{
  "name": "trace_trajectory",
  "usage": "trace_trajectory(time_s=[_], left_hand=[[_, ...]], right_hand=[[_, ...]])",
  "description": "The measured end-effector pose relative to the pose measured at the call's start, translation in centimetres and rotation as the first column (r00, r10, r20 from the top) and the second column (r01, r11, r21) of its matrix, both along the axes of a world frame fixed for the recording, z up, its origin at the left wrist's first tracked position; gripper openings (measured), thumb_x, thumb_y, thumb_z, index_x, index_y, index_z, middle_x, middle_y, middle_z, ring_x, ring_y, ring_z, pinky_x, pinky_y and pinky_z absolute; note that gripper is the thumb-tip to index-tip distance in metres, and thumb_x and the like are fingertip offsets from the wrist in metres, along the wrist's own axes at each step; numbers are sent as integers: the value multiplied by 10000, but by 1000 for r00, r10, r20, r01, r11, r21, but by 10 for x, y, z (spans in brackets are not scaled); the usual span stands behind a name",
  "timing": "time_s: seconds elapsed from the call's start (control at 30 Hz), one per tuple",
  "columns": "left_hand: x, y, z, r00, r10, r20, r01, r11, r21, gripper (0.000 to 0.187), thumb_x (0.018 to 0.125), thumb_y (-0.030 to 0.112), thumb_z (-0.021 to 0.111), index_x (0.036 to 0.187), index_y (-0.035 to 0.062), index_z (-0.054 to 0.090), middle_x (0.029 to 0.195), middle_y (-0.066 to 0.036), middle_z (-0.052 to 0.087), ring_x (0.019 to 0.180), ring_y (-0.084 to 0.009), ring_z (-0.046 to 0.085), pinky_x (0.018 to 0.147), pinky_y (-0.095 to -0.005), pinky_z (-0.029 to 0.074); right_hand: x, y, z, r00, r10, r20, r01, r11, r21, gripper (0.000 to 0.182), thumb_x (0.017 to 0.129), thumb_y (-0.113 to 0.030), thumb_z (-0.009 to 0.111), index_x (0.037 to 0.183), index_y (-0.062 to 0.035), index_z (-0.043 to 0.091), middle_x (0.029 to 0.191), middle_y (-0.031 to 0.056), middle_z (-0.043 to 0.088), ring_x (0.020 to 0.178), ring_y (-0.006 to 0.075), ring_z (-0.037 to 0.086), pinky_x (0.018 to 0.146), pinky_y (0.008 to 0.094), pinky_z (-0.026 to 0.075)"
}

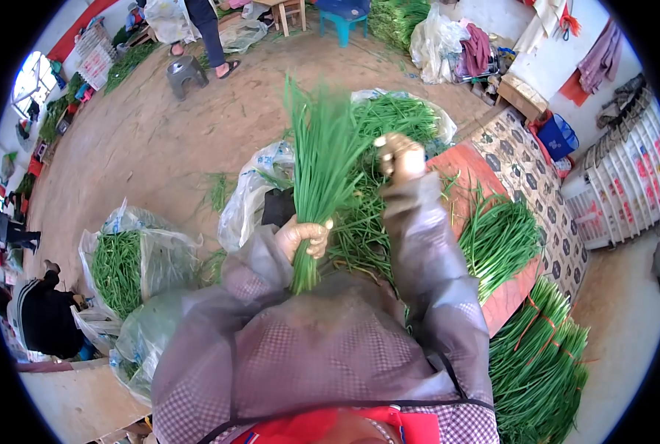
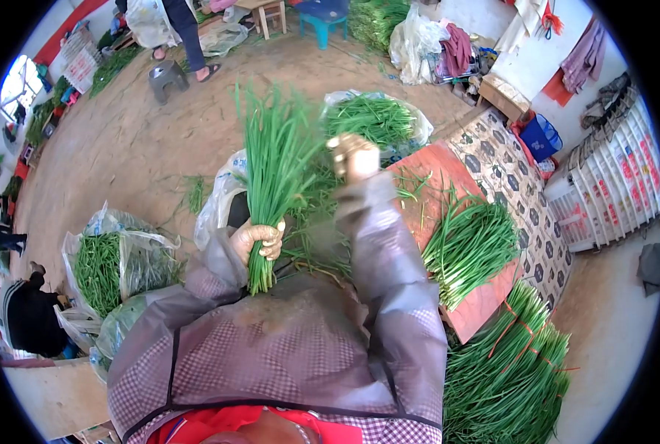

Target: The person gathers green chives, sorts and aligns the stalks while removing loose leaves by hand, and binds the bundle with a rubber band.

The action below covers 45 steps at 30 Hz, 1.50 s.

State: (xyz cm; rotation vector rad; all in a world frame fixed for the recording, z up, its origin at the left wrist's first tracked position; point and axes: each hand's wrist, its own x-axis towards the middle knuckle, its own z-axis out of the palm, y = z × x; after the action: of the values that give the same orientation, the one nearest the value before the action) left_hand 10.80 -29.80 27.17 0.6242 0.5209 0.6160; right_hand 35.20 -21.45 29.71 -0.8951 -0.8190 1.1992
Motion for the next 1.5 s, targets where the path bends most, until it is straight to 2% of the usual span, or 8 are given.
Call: trace_trajectory(time_s=[0.17,0.4,0.63,0.77,0.9,1.27,1.4,1.5], left_hand=[[-2,-2,-6,1000,-14,-25,14,1000,-22,242,727,93,644,944,47,549,602,-12,444,464,-118,422,488,-267,358],[8,-6,-4,991,-58,-121,57,998,-10,250,710,85,664,929,40,552,601,-30,455,468,-129,432,470,-274,363],[6,-11,-7,980,-120,-157,123,992,10,254,710,82,666,930,34,549,599,-23,459,457,-129,431,463,-278,363],[1,-6,-9,998,-17,-54,14,999,-50,236,734,89,641,942,42,540,603,-5,447,462,-111,418,484,-272,358],[-2,7,-10,998,43,52,-39,997,-65,214,763,114,616,951,67,525,599,22,408,458,-87,389,502,-258,345],[-10,7,-27,868,-166,467,206,978,-37,192,798,123,585,956,74,487,584,31,412,417,-64,393,437,-251,347],[-14,22,-34,621,-250,743,286,955,83,169,833,119,541,980,60,481,617,25,447,445,-75,432,460,-254,369],[-11,26,-36,530,-276,802,287,948,137,153,840,120,531,966,63,466,635,22,479,477,-75,491,466,-239,417]], right_hand=[[43,13,23,310,-111,944,55,994,99,507,845,-228,588,1282,-15,442,882,157,618,658,231,601,609,326,485],[-3,16,102,-75,-690,720,-443,670,595,294,816,-177,600,1109,-152,608,1116,83,607,996,304,587,853,423,480],[-21,43,103,-717,-255,649,-267,960,82,97,789,-218,558,758,-144,613,771,83,632,788,243,607,626,408,465],[53,60,74,97,-395,913,57,918,392,259,837,-232,549,1052,-92,580,961,185,630,898,341,614,762,419,491],[75,20,55,-117,92,989,-344,930,-128,350,705,-151,639,1051,-104,617,930,127,650,764,203,638,641,341,495],[-25,-29,28,965,187,-184,-153,970,188,198,912,-189,534,914,-11,621,653,12,563,526,96,496,502,233,415],[16,-30,47,871,395,293,-351,916,-192,347,828,-159,603,1132,4,571,878,116,660,708,184,627,608,275,488],[14,-30,1,-13,233,972,-129,964,-233,670,753,-204,671,1331,-12,390,1156,201,576,1051,302,574,906,353,447]])
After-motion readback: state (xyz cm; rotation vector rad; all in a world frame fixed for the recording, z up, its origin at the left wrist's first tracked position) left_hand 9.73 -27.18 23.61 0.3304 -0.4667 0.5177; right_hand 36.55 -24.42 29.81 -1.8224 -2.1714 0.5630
